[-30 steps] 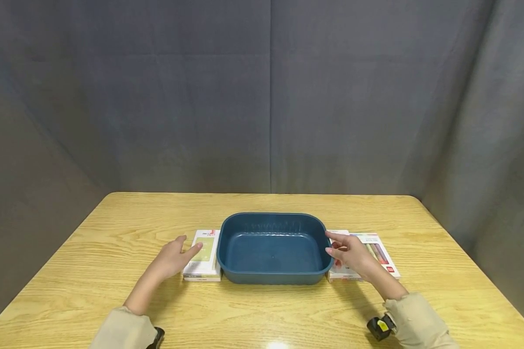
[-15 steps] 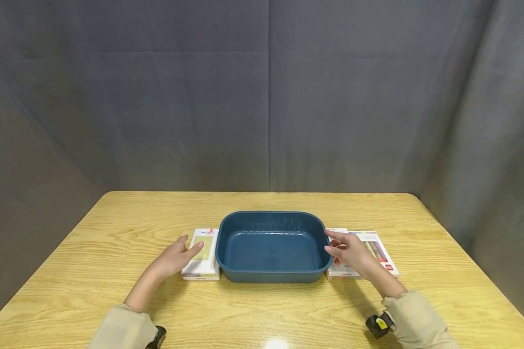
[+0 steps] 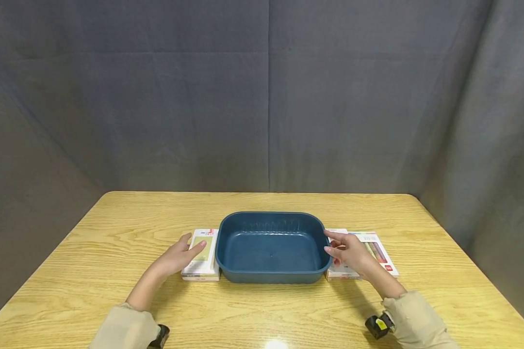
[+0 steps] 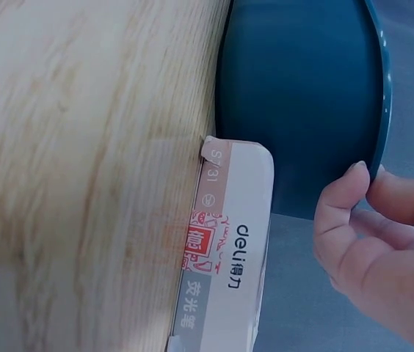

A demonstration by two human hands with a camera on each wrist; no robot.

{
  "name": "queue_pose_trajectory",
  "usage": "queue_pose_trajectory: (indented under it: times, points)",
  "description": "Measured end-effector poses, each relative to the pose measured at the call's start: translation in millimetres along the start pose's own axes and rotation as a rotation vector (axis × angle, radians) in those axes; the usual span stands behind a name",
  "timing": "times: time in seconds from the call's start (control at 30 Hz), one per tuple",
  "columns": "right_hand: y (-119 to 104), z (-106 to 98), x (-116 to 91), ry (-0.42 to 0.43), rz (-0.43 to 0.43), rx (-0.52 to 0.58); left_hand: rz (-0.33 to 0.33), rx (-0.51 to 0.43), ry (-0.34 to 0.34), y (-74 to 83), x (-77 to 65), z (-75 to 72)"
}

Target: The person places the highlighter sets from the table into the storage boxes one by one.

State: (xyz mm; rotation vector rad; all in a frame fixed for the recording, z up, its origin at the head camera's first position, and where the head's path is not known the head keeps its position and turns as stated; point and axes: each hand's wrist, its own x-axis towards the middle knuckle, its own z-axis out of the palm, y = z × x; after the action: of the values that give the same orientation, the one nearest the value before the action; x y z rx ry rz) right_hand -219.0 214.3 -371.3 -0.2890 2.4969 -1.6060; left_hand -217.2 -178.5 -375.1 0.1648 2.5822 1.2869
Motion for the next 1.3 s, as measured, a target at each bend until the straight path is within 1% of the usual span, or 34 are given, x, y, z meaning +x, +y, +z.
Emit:
queue_pose_trajectory:
  times: [0.17,0.4,0.57,0.67,0.87,1.07,1.3]
  points:
    - [0.3,0.0,0.3,0.003,-0.009,0.002,-0.014,-0.009,0.002,1.3,-0.2,0.4]
    - [-0.2,-0.1,0.0,0.002,-0.017,0.003,-0.004,-0.043,0.014,2.5,0.2,0.0]
    - [-0.4,-0.5,-0.1,0.008,-0.024,-0.008,-0.014,-0.051,0.043,4.0,-1.5,-0.2]
    - [-0.2,-0.5,-0.1,0.012,-0.027,-0.015,-0.016,-0.037,0.061,6.7,-4.9,-0.1]
    - [-0.5,0.5,-0.9,0.012,-0.022,-0.03,0.023,-0.008,0.099,15.9,-9.1,0.3]
    - [-0.6,1.0,-1.2,0.021,-0.016,-0.041,0.038,0.036,0.123,24.9,-10.6,1.3]
    - [-1.3,0.9,-0.7,0.015,-0.002,-0.017,0.076,0.043,0.135,28.5,-13.9,2.9]
